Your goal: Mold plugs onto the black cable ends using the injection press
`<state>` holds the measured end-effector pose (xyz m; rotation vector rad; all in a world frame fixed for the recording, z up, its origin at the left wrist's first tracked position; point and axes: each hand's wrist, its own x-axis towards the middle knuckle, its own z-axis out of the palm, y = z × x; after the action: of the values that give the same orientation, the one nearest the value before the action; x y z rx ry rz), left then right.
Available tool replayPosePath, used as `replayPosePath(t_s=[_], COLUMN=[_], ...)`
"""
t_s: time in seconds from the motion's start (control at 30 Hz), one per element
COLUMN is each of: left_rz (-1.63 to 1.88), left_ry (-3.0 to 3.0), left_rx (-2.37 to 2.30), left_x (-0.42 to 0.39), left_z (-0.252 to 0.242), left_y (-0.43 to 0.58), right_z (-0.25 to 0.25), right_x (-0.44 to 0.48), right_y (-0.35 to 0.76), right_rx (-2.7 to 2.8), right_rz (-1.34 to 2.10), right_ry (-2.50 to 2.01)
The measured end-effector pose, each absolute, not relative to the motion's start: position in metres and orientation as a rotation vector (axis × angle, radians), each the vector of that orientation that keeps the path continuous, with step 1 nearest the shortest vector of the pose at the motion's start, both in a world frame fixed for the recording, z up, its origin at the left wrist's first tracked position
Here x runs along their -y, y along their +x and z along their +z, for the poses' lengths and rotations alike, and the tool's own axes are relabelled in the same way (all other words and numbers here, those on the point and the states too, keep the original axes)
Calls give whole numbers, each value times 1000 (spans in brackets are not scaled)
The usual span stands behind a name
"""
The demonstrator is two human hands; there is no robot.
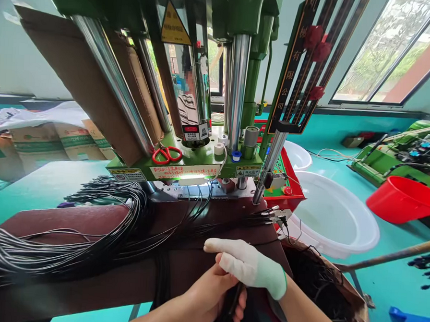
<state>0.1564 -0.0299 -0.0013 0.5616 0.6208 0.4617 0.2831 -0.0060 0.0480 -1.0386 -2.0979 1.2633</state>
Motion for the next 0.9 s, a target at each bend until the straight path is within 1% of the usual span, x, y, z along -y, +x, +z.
replayPosePath(t_s=[0.1, 0.17, 0.23, 0.33, 0.37, 0.4, 0.43, 0.5, 0.53, 0.6, 0.67, 0.77, 0.9], left_rz=[462, 514, 569, 644, 685, 730, 775, 853, 877, 913, 938, 966, 971], left_ry=[549, 554, 547, 535, 538, 544, 547, 549, 546, 530, 508, 502, 535], left_rx=[-631, -635, -664, -714, -735, -758, -779, -794, -781, -747, -723, -705, -718], left_x=[31, 28, 24, 16, 14, 12, 10, 7, 7, 6, 6, 7, 9], left_z=[2, 6, 11, 17, 18, 18, 19, 19, 19, 17, 13, 8, 2], left_y=[156, 155, 155, 151, 149, 147, 144, 137, 134, 130, 127, 125, 124], right_z=[54, 60, 67, 68, 65, 60, 53, 37, 29, 17, 12, 17, 34], right_x=[4, 1, -5, -21, -30, -40, -51, -76, -89, -110, -124, -132, -121], right_y=[280, 277, 274, 271, 271, 270, 270, 271, 271, 270, 267, 262, 264], right_rx=[2209, 2253, 2247, 2144, 2117, 2135, 2171, 2253, 2271, 2323, 2360, 2379, 2381], right_rz=[1147, 1144, 1237, 1468, 1447, 1324, 1117, 553, 393, 270, 266, 298, 602], right_ry=[-1087, -1075, -1037, -933, -950, -1049, -1202, -1581, -1690, -1787, -1823, -1900, -1893])
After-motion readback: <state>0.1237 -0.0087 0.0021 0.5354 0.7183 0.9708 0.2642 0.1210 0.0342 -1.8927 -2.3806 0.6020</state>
